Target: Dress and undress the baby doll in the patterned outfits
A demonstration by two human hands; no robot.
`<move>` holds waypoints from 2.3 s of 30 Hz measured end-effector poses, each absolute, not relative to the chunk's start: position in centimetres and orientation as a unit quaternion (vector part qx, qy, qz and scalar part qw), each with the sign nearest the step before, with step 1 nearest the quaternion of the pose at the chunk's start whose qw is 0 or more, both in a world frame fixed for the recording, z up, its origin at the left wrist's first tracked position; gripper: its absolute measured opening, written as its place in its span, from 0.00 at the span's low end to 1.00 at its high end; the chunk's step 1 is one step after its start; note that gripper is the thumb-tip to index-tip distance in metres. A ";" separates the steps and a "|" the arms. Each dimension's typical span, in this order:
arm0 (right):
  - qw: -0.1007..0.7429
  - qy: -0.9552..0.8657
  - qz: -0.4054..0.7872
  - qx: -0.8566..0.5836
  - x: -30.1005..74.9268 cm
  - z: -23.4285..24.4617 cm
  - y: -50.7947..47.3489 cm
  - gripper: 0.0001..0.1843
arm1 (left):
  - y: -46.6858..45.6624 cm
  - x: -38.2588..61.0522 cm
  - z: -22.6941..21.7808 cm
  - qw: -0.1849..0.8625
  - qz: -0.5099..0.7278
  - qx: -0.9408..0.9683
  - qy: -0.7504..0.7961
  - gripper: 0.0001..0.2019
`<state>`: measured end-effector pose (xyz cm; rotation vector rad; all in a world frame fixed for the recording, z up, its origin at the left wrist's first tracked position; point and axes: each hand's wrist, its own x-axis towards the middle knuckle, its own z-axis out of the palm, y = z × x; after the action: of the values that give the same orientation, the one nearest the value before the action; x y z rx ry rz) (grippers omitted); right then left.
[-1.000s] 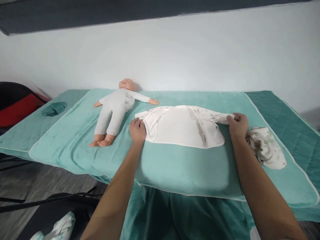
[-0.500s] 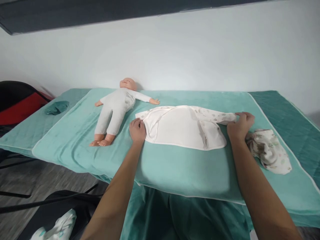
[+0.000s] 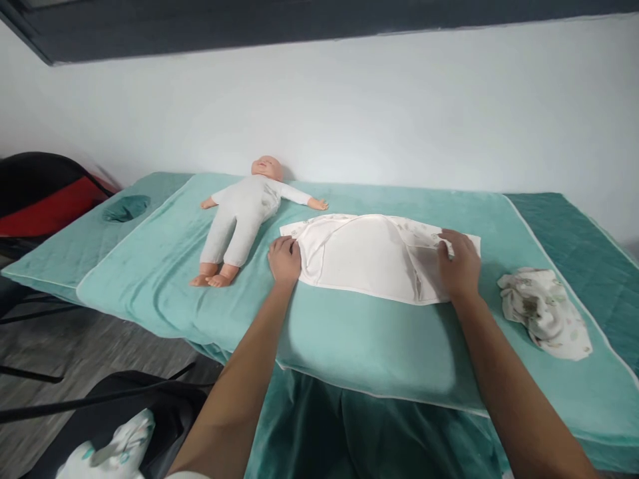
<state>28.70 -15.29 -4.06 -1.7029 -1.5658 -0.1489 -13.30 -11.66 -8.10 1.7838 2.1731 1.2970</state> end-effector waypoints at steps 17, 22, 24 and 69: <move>0.265 -0.763 0.158 -0.569 5.1 -4.2 -4.6 0.18 | -12.3 -13.3 -8.0 0.032 0.441 0.555 0.704 0.06; 0.255 -0.771 0.154 -0.562 5.1 -4.9 -3.7 0.14 | -12.4 -13.3 -8.8 0.040 0.446 0.549 0.706 0.09; 0.271 -0.768 0.148 -0.561 4.8 -4.8 -3.3 0.13 | -12.4 -13.3 -8.9 0.062 0.449 0.546 0.705 0.09; 0.056 -0.773 0.018 -0.632 15.2 -5.0 -20.3 0.36 | -16.5 -16.5 -5.0 0.007 0.452 0.636 0.625 0.10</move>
<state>15.17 -20.34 -5.01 -1.9168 -2.3453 0.0543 -16.50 -16.51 -5.03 1.9892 1.9553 1.4134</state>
